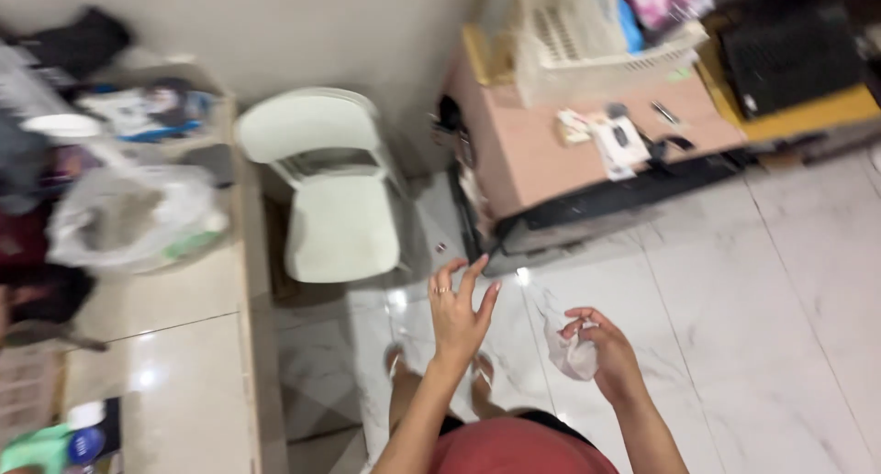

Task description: Clean various small household objects and containers with a cloth.

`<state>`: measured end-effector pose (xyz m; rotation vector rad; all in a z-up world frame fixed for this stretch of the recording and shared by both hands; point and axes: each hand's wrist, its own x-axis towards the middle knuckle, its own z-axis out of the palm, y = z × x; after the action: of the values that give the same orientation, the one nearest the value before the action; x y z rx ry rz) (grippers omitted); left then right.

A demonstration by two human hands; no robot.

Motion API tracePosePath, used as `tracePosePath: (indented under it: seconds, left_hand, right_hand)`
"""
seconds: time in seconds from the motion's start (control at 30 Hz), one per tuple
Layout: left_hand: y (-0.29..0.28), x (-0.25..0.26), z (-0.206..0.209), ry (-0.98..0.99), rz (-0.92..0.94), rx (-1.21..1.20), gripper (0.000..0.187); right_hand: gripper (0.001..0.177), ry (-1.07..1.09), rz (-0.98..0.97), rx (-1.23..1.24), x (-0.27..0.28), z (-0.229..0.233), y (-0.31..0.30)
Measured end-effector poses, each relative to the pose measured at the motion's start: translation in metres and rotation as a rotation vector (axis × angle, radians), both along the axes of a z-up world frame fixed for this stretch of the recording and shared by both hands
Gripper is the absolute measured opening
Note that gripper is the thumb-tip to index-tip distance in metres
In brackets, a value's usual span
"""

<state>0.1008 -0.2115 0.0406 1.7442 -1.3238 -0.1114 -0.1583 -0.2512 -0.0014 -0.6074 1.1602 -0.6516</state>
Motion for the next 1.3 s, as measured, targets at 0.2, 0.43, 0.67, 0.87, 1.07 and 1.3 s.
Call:
tracePosePath:
  seconds: [0.2, 0.43, 0.67, 0.87, 1.07, 1.3]
  left_hand:
    - [-0.065, -0.077, 0.008, 0.022, -0.215, 0.065, 0.047]
    - [-0.172, -0.110, -0.026, 0.129, -0.216, 0.157, 0.047]
    - [-0.288, -0.109, -0.053, 0.479, 0.027, 0.290, 0.041]
    - [-0.363, -0.103, -0.076, 0.254, 0.067, 0.297, 0.074]
    - [-0.375, -0.096, -0.094, 0.113, 0.145, 0.364, 0.071]
    - [-0.343, -0.090, -0.115, 1.308, 0.182, 0.397, 0.048]
  right_hand:
    - [0.038, 0.116, -0.203, 0.066, -0.079, 0.035, -0.010]
    - [0.036, 0.066, -0.435, 0.138, -0.106, 0.038, -0.070]
    - [0.033, 0.119, -0.531, 0.095, -0.122, 0.061, -0.163]
    - [0.032, 0.224, -0.301, 0.104, -0.130, 0.083, -0.233]
    - [0.016, 0.264, 0.819, -1.268, -0.040, 0.278, -0.295]
    - [0.018, 0.265, 0.867, -1.244, -0.071, 0.264, -0.303]
